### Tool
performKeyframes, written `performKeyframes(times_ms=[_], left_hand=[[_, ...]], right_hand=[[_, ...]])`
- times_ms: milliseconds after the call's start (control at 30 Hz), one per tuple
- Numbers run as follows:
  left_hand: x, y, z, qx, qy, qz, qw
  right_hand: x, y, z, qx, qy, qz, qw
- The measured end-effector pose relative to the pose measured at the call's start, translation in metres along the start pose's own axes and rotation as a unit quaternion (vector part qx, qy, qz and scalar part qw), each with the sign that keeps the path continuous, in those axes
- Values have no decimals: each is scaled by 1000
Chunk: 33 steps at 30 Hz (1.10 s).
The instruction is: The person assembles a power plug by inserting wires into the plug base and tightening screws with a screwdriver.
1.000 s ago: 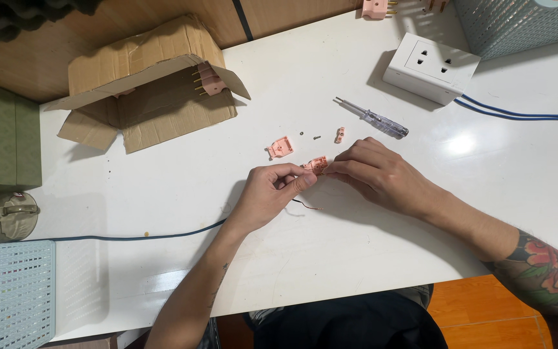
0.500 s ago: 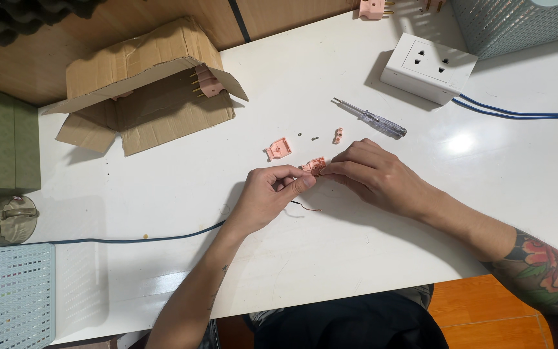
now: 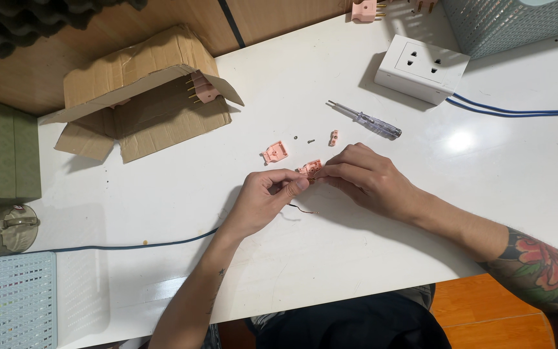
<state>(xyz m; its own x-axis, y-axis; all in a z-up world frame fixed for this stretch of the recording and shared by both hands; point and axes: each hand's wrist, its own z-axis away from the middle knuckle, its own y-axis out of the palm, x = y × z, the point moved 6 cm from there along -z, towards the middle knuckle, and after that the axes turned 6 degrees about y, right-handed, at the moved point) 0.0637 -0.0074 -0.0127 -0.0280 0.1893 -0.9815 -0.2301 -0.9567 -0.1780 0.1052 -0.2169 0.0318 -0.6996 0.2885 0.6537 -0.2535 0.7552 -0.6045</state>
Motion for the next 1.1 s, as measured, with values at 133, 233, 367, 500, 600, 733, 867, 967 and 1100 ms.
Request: performKeyframes(times_ms=[133,233,367,500,600,733,867,967,1100], left_hand=[[1,-1,1,3,-3,2,1000],[5,-1,0,11,-6,2,1000],[-3,-2,0,14,-2,4,1000],[-7,-3,0,17,-2,-1,1000],[-6,-2,1,16,-1,2,1000],[-3,-2,2,15,-8,4,1000],[-3,-1,3,19,-6,0,1000],[-3,-1,3,22,-8,-4,1000],[-22,1,1,19,3,-6,1000]], right_hand=[[4,-1,-1,-14,0,-9,1000],[2,-1,0,-22,5,-14,1000],[1,0,1,-17,1,-19,1000],[1,0,2,-12,-1,-12,1000],[-1,1,4,-10,-5,-7,1000],[1,2,3,-12,-12,0,1000],[1,6,5,-13,-11,-7,1000],[-1,9,5,-13,-6,-11,1000],[3,7,2,-15,0,-13,1000]])
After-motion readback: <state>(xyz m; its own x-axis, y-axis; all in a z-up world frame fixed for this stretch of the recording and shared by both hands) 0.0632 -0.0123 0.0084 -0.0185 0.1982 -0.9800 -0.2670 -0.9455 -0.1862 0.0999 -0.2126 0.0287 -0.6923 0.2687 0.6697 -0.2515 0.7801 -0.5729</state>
